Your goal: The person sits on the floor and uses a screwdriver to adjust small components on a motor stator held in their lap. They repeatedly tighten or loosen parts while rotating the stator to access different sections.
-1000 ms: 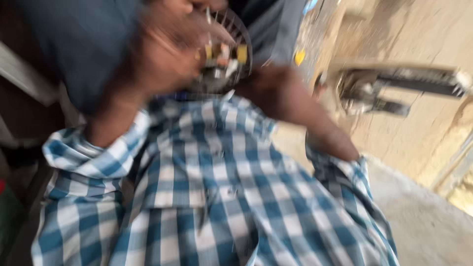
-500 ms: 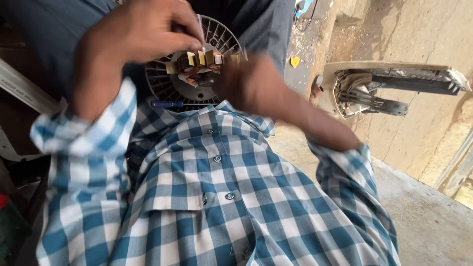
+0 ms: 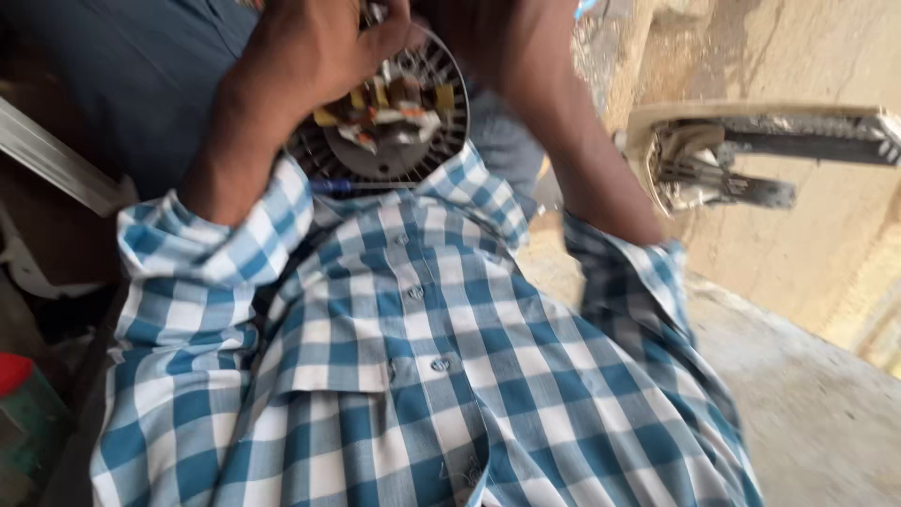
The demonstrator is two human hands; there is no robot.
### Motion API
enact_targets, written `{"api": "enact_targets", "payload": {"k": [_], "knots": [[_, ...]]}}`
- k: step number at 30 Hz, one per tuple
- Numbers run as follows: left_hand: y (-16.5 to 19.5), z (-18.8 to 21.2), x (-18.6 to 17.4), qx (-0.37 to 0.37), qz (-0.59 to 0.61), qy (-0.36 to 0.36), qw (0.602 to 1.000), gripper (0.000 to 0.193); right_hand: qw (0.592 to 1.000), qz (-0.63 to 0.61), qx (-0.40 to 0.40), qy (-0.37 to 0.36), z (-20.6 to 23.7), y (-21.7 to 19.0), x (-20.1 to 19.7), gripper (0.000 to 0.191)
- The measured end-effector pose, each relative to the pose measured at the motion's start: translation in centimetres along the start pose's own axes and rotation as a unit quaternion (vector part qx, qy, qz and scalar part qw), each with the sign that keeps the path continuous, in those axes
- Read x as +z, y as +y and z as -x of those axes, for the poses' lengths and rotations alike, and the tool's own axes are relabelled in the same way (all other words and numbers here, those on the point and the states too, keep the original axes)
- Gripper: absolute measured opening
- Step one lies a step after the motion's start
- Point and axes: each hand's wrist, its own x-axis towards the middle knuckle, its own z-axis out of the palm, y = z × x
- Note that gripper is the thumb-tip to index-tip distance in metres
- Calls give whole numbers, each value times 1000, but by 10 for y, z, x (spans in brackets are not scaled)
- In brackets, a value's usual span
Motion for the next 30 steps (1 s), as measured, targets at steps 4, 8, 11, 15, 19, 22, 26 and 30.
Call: {"api": "enact_targets", "payload": {"k": [4, 8, 11, 15, 19, 22, 26, 30], "knots": [[22, 0, -30, -128, 36, -102, 986, 9, 985, -36, -51, -163, 20, -83, -55, 13], [60, 27, 7, 111, -151, 97, 977, 17, 995, -28, -59, -76, 33, -76, -77, 8], [52, 49, 27, 138, -261, 130, 946, 14, 990, -130, 43, -25, 28, -7, -36, 9], [4, 37, 33, 27, 121, 157, 980, 11, 978, -170, 57, 107, 22, 48, 15, 16], [-5, -4, 0, -48, -32, -74, 996, 11, 993, -109, -33, 20, 26, 7, -4, 14], [39, -13, -36, -95, 15, -126, 987, 10, 977, 22, -164, -135, 33, -66, -51, 16], [99, 9, -8, 50, -270, 54, 960, 14, 990, -73, -9, -123, 25, -82, -86, 12], [51, 37, 30, 112, -231, 173, 951, 9, 971, -238, 9, -6, 4, -16, -31, 15]]}}
